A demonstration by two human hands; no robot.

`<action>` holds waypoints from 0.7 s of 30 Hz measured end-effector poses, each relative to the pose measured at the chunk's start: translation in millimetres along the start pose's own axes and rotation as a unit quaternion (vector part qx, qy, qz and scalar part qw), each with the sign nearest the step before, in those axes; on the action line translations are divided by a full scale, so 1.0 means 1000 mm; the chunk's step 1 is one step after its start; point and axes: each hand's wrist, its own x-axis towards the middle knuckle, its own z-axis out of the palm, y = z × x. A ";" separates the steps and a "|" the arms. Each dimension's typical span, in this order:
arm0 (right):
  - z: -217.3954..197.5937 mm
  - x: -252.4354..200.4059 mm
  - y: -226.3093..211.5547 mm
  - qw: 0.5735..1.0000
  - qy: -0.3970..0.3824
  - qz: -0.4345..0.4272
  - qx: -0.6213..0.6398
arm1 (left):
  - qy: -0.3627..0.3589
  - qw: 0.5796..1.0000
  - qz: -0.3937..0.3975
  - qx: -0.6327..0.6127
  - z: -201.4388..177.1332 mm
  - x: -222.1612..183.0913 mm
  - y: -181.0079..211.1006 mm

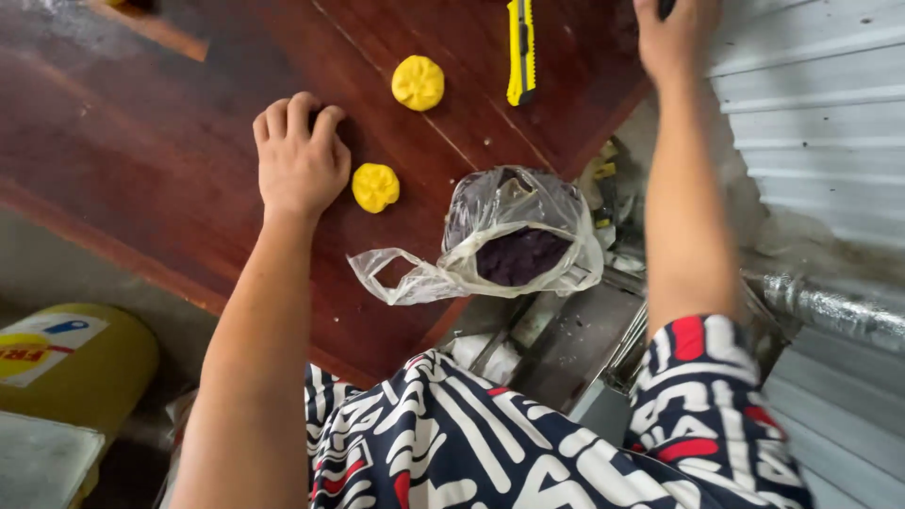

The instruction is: Filling yellow dough balls with purple paste and arranging them on a table.

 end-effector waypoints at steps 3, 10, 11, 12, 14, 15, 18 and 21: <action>0.001 -0.046 -0.037 0.991 0.096 0.018 0.089 | 0.005 1.000 -0.001 0.006 0.002 -0.005 -0.006; -0.055 -0.240 -0.171 0.969 0.131 0.109 0.177 | -0.002 1.000 0.010 0.008 0.002 -0.011 -0.008; -0.055 -0.266 -0.177 0.967 0.128 0.128 0.178 | 0.003 1.000 0.014 0.002 0.004 -0.007 -0.009; -0.035 -0.289 -0.162 0.966 0.133 0.132 0.176 | 0.004 1.000 0.021 0.000 0.004 -0.007 -0.011; -0.003 -0.345 -0.135 0.825 0.152 0.335 0.429 | 0.010 1.000 0.018 0.000 0.006 -0.006 -0.011; 0.003 -0.359 -0.132 0.826 0.168 0.335 0.421 | 0.018 0.999 0.029 -0.011 0.008 -0.007 -0.010; 0.024 -0.390 -0.126 0.532 0.145 0.456 0.699 | 0.031 0.999 0.029 -0.004 0.010 -0.005 -0.010; 0.036 -0.400 -0.147 0.467 0.127 0.514 0.708 | 0.030 0.999 0.024 -0.039 0.003 -0.015 -0.015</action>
